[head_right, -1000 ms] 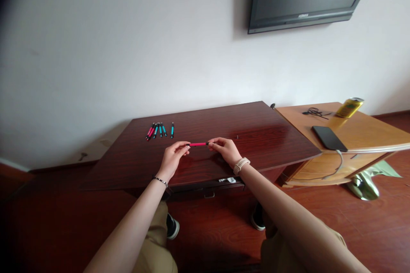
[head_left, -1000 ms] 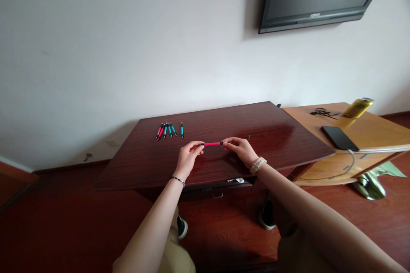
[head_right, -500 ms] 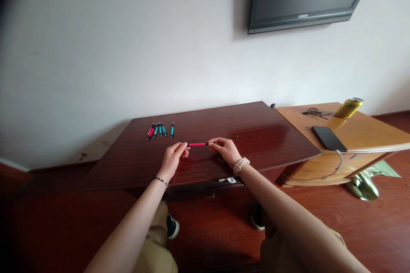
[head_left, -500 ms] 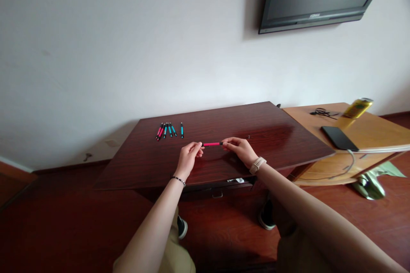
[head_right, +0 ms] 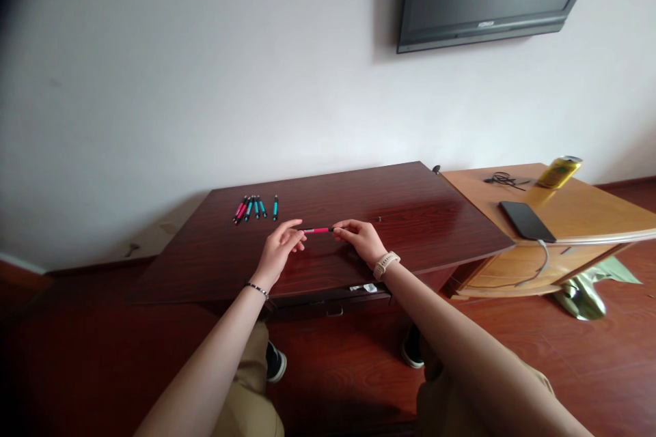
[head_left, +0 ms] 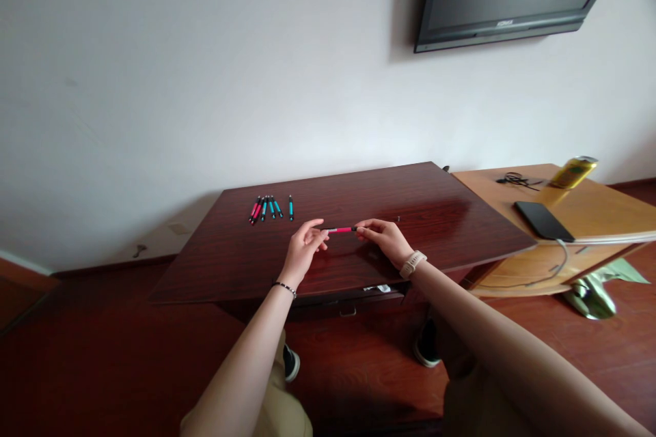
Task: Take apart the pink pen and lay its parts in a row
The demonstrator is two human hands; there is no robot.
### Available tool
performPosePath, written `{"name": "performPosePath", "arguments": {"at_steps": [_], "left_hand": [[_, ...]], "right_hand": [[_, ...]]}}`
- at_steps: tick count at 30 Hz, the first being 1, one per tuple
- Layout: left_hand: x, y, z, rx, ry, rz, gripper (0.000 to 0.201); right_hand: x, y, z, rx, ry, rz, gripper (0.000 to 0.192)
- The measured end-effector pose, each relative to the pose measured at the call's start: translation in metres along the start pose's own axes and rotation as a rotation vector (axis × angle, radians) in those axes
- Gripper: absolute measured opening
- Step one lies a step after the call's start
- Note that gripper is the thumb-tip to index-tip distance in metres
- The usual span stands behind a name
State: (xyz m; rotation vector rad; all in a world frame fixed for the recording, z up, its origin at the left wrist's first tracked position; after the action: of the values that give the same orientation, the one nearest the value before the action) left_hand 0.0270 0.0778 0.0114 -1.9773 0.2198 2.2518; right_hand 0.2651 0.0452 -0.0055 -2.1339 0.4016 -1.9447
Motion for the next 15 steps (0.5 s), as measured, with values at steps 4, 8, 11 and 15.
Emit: {"name": "performPosePath", "arguments": {"at_steps": [4,8,11,15], "left_hand": [[-0.0001,-0.0002,0.0018,-0.022,-0.017,-0.005,0.035],[0.0018,-0.0017,-0.0002,-0.003,-0.041,0.009,0.037],[-0.0014,-0.0011,-0.0025,0.019,-0.055,-0.021,0.039],[-0.0008,-0.0007,0.0022,-0.036,-0.086,-0.017,0.040]], "right_hand": [[-0.0010,-0.0007,-0.0003,0.005,0.000,0.008,0.040],[-0.0038,-0.0015,0.0007,0.004,0.010,0.018,0.039],[-0.0058,-0.0018,0.0018,0.001,0.006,0.013,0.039],[-0.0074,-0.0021,0.0021,0.006,0.000,0.014,0.038]]}}
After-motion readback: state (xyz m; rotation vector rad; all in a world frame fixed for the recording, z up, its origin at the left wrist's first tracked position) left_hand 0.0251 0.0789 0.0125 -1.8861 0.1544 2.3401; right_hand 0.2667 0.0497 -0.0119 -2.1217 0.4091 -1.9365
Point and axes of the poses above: each hand's wrist, its own y-axis away from the middle knuckle, its own z-axis out of the back of the hand, x = y × z, the point moved 8 cm from there along -y, towards the middle knuckle, and after that the axes turned 14 degrees about z, right-handed, at the moved point
